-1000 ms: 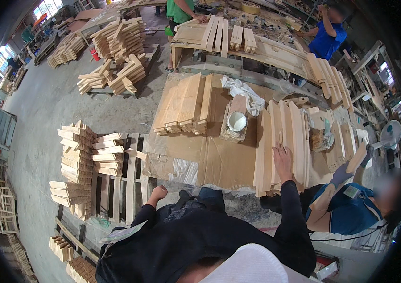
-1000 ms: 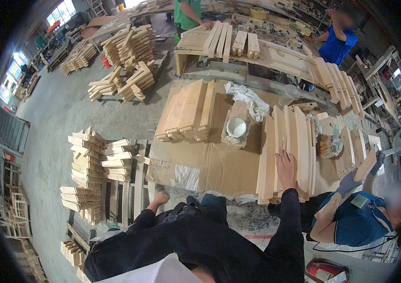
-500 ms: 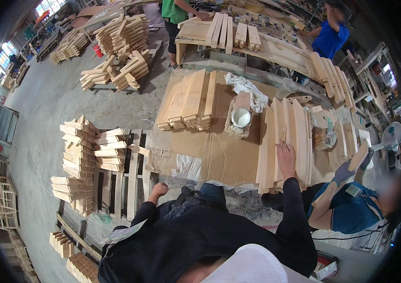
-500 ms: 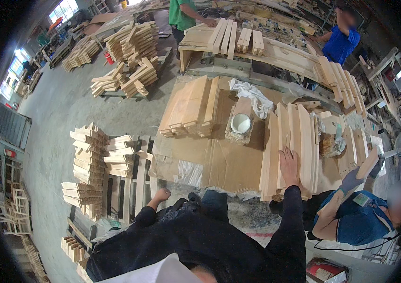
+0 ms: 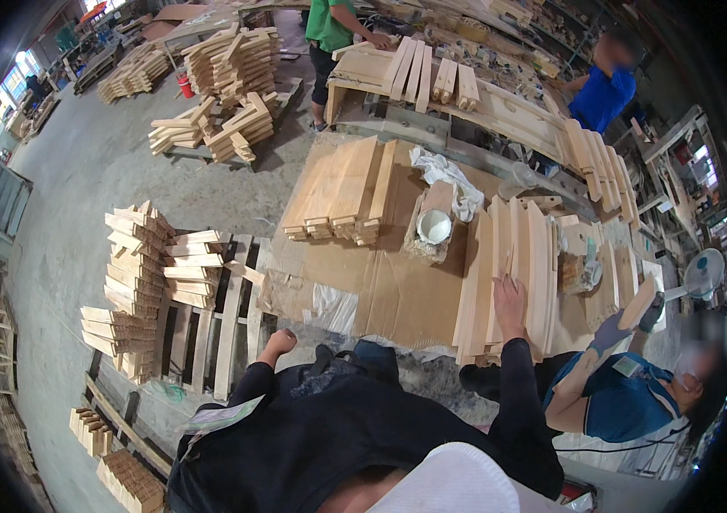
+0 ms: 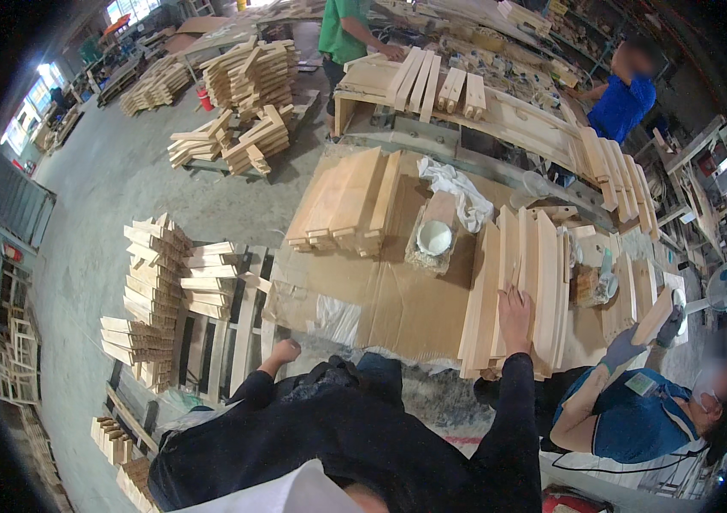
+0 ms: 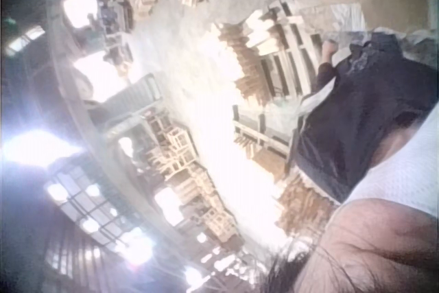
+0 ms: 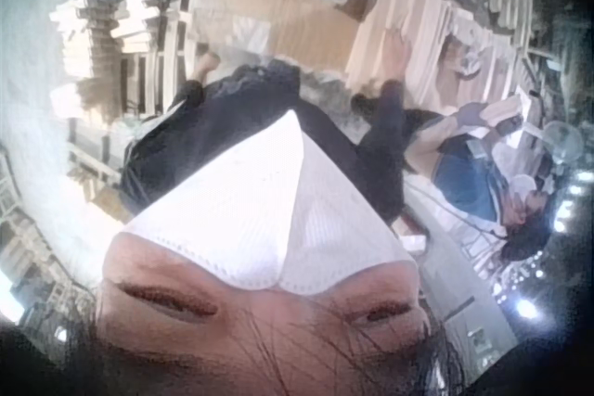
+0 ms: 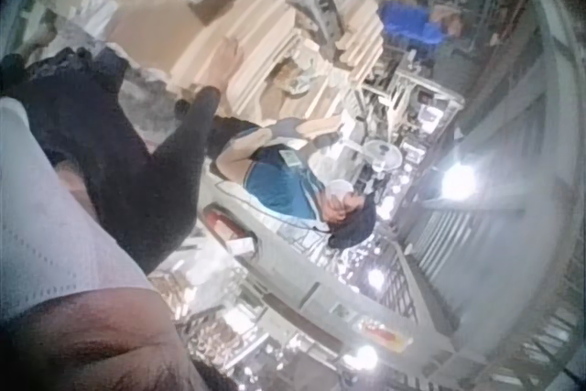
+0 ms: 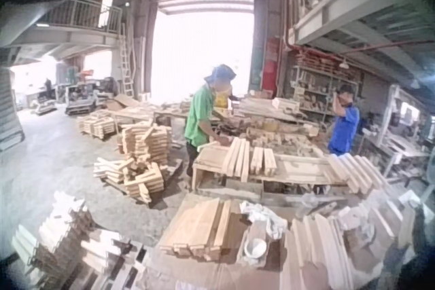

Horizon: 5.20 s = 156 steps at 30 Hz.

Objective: The person applies white glue to the holes of wooden pieces using a small brush. They pick up a piece, apply the glue, and place it on a stack, repeating this process for multiple pieces.

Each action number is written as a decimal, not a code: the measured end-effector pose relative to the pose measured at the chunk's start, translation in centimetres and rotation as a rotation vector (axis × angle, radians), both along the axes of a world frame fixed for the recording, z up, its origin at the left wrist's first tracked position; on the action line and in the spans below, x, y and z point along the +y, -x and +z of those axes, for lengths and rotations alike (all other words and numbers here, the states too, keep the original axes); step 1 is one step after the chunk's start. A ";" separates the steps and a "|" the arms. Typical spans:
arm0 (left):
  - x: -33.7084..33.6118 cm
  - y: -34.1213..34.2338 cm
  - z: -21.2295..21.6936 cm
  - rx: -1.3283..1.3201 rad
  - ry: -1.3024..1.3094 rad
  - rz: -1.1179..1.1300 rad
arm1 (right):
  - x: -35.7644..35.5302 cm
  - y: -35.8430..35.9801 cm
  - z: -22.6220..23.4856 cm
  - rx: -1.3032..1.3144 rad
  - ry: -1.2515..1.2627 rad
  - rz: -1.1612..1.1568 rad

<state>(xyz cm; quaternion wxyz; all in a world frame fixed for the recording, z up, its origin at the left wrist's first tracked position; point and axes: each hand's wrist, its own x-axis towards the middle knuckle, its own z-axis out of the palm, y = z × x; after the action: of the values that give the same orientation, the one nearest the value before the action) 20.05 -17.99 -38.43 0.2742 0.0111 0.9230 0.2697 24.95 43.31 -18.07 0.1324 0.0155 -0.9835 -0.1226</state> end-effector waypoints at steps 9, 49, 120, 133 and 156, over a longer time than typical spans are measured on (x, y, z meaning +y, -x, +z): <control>1.5 0.1 2.6 -0.023 0.016 -0.009 | -0.2 0.0 0.4 0.039 0.093 0.008; -0.9 0.0 1.3 -0.183 0.005 -0.159 | -0.4 -0.4 -0.9 0.094 -0.004 -0.032; 2.2 3.5 1.7 -0.077 0.125 -0.186 | 0.3 -0.3 -0.4 0.119 0.092 0.033; -1.2 4.0 -6.3 0.098 0.143 -0.318 | -0.9 0.6 0.1 0.143 0.093 0.054; 1.5 2.0 -0.3 -0.030 0.111 -0.185 | -1.0 0.0 1.6 0.077 0.062 0.002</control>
<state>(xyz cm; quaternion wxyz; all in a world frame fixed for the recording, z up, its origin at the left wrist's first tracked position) 18.02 -16.47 -38.70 0.3120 0.0771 0.9273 0.1917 24.91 42.29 -16.50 0.1708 0.0073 -0.9809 -0.0923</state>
